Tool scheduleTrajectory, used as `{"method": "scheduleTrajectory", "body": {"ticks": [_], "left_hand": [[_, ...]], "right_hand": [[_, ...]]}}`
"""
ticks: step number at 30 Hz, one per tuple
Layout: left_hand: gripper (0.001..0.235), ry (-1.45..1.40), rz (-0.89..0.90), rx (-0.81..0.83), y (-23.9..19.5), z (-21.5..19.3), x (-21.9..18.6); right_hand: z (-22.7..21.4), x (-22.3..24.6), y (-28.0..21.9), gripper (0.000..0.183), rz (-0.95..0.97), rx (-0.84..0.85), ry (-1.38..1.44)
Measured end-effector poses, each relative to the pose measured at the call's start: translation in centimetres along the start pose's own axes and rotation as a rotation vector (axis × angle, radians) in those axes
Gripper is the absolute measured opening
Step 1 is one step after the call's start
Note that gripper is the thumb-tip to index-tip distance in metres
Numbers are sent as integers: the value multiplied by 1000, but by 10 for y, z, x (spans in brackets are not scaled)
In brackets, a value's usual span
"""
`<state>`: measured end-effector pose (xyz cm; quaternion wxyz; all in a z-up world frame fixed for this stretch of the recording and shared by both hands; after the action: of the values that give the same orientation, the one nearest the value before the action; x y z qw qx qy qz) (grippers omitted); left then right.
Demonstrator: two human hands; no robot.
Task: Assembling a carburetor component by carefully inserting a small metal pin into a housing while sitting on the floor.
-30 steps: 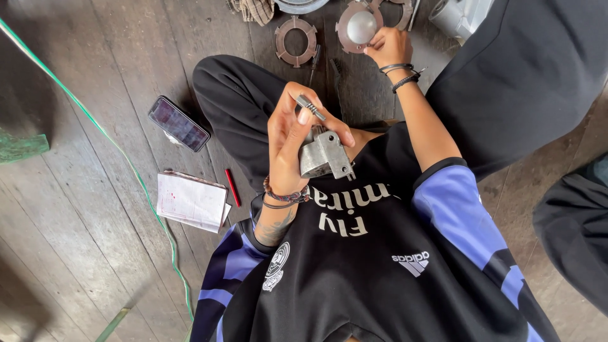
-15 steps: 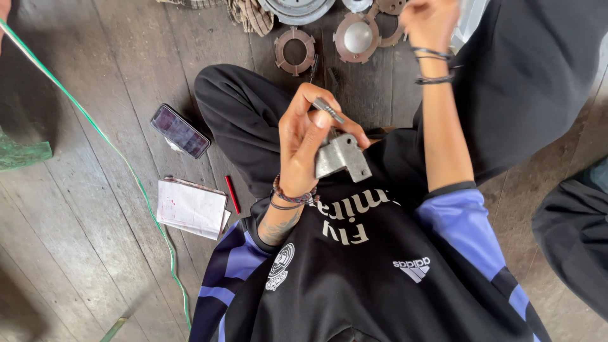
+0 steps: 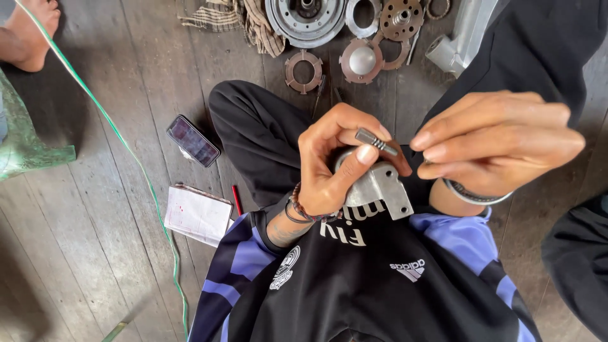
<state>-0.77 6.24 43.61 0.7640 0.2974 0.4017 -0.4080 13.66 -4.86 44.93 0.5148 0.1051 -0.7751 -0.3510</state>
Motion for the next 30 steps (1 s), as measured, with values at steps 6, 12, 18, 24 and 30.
{"method": "scheduleTrajectory", "body": {"ticks": [6,12,18,24,30], "left_hand": [[20,205,16,-7,-9,3,9],[19,266,60,6,-10,9,9],[26,101,-4,-27,-9,10,20],[25,-120,-66,54,-9,14,33],[25,-175,-130,22,-11,18,34]], "right_hand": [[10,2,-13,24,163,-104,-20],[8,2,-18,14,138,-194,-70],[-1,13,-15,14,87,-112,-175],[-9,20,-21,20,123,-80,-220],[-26,22,-22,24,107,171,-226]]}}
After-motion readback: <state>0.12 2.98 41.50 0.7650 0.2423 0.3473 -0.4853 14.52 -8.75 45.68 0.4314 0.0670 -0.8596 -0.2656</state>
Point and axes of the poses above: each hand's wrist, its own y-axis towards the middle knuckle, its own z-axis out of the palm, x = y × z, the point moved 4 cm from there along y, towards the middle knuckle, and after that the axes turned 5 degrees about z, right-handed, at the moved point
